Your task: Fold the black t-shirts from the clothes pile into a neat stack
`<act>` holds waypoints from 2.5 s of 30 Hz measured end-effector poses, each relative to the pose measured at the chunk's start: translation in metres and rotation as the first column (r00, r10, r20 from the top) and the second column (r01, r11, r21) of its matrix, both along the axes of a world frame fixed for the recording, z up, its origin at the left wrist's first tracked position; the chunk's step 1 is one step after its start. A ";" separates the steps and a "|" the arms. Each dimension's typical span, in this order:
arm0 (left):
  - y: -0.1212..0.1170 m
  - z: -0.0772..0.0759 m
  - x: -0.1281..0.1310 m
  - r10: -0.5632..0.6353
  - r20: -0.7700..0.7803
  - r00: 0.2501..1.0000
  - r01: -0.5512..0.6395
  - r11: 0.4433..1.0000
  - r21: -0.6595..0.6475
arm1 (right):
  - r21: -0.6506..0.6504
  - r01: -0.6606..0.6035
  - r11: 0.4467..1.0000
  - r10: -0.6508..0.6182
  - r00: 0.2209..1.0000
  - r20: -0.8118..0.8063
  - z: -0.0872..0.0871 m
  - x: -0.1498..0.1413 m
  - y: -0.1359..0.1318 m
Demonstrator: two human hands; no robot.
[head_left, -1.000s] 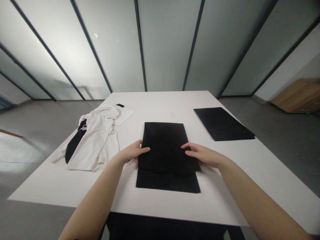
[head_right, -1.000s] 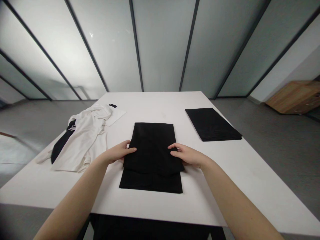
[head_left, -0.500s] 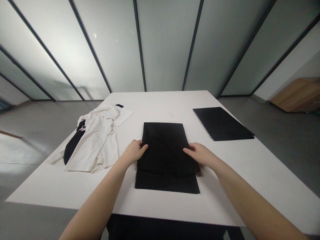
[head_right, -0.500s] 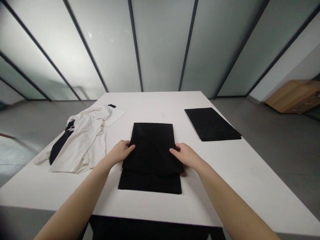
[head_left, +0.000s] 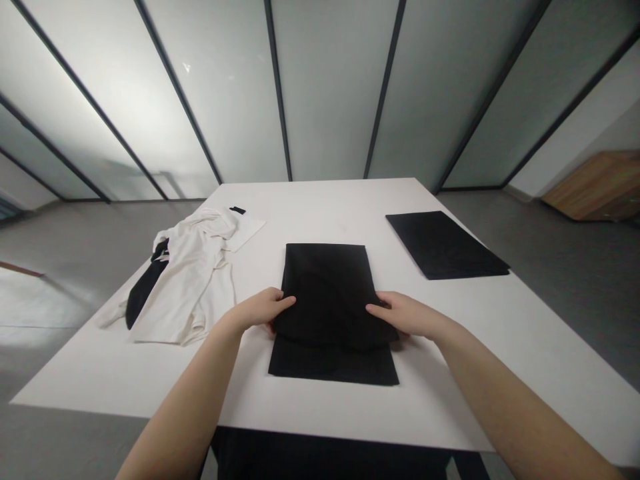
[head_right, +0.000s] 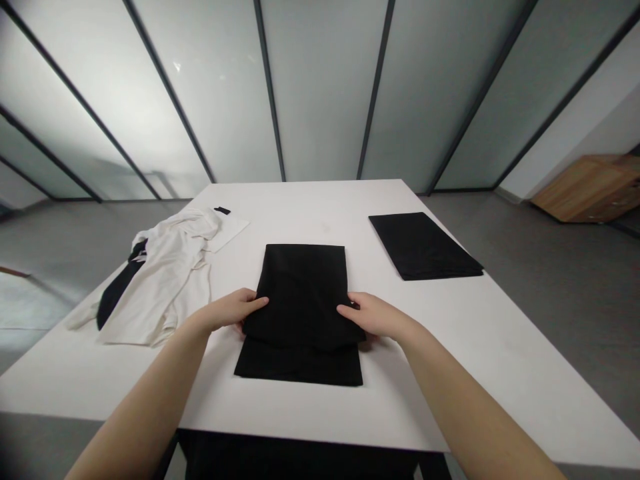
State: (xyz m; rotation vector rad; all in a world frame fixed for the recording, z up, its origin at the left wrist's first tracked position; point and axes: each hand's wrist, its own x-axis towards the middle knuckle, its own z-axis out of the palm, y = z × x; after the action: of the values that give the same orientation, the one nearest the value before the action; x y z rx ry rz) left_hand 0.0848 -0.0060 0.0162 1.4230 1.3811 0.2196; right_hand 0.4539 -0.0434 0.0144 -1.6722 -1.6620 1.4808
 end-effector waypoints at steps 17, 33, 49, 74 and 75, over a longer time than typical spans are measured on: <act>0.043 -0.028 0.026 0.300 -0.037 0.953 -0.218 0.766 0.605 | 0.391 0.307 0.868 -0.335 0.942 0.004 -0.021 -0.009 0.040; 0.012 0.012 -0.009 0.180 0.122 0.976 -0.209 0.932 0.296 | -0.245 0.169 0.955 -0.263 0.866 -0.425 0.004 0.003 0.015; 0.006 0.003 0.008 0.317 0.367 0.875 -0.322 0.945 -0.049 | -0.178 0.301 0.937 -0.348 0.852 -0.392 -0.008 -0.026 0.005; 0.016 -0.022 0.023 0.309 0.373 0.875 -0.413 0.878 0.241 | -0.067 0.279 0.958 -0.277 0.836 -0.474 -0.026 -0.026 0.011; 0.018 -0.023 0.025 0.310 0.402 0.861 -0.425 0.874 0.236 | -0.052 0.301 0.952 -0.290 0.835 -0.468 -0.028 -0.026 0.014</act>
State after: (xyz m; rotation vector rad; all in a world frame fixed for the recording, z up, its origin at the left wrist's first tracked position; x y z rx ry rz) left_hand 0.1093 0.0124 -0.0064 1.2737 1.3440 0.9484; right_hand 0.4274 -0.0295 -0.0133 -1.3351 -1.0991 1.5437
